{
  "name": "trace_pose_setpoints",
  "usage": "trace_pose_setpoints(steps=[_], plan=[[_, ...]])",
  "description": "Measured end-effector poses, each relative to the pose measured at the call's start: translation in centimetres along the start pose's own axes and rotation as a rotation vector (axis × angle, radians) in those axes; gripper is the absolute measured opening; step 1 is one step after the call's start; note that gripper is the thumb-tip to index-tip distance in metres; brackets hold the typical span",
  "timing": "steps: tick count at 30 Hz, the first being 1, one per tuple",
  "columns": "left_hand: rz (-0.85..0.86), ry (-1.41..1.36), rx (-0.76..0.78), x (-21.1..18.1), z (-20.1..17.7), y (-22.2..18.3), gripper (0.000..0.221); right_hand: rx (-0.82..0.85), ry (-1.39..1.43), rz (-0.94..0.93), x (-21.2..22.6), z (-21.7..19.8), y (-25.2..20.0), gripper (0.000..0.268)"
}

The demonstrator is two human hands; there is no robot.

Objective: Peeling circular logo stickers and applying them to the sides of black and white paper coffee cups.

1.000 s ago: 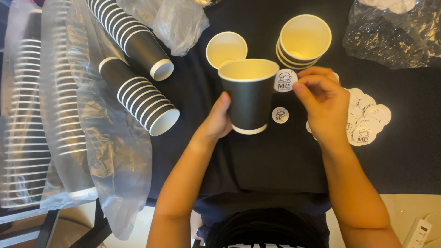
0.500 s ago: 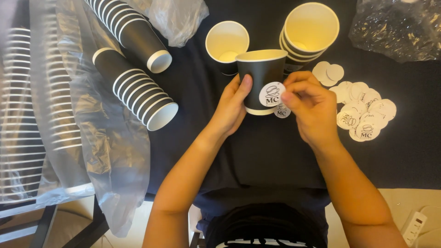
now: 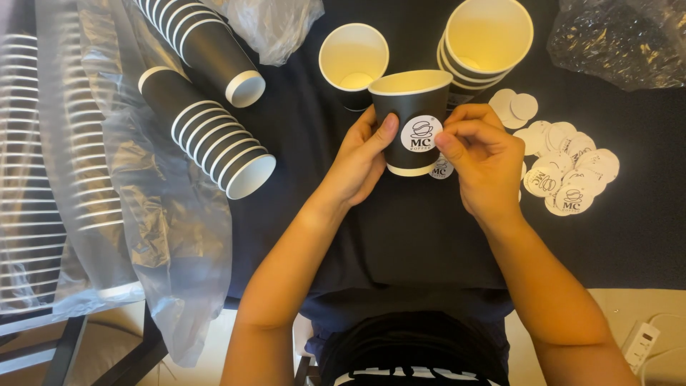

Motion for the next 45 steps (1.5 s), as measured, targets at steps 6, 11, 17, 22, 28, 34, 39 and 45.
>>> trace_pose_setpoints(steps=[6, 11, 17, 22, 28, 34, 39, 45], plan=[[0.007, -0.008, 0.006, -0.2, -0.1, 0.1, 0.059, 0.004, 0.017, 0.003, -0.3, 0.1, 0.0, 0.013], [0.01, 0.03, 0.025, -0.2, -0.2, 0.0, 0.061, -0.004, -0.005, 0.006, -0.2, 0.1, 0.0, 0.012], [0.014, 0.04, 0.023, -0.1, -0.2, 0.0, 0.062, -0.017, -0.012, 0.012, -0.3, 0.1, -0.1, 0.012], [0.015, 0.048, 0.023, -0.1, -0.3, 0.1, 0.061, -0.03, -0.014, 0.021, -0.5, 0.0, -0.1, 0.012], [0.011, 0.061, 0.015, -0.2, -0.1, 0.1, 0.063, -0.058, -0.045, 0.031, -0.1, 0.1, -0.3, 0.014], [0.024, 0.094, 0.012, 0.1, -0.4, 0.2, 0.065, -0.115, -0.138, 0.042, 1.6, 0.1, -0.5, 0.023], [0.037, 0.066, 0.025, 0.7, -0.9, 0.6, 0.062, -0.175, -0.332, -0.144, 3.4, 0.1, -0.4, 0.029], [0.014, -0.083, 0.073, 0.7, -1.3, 0.7, 0.061, 0.124, -0.797, -0.681, 4.6, 5.4, -2.4, 0.051]])
Point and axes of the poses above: each hand's wrist, its own y-axis towards the middle knuckle, its own z-axis out of the palm, x = y × z, the point moved 8 cm from there along y, towards the middle knuckle, and after that the axes turned 1 degree about y, right-handed, at the moved point
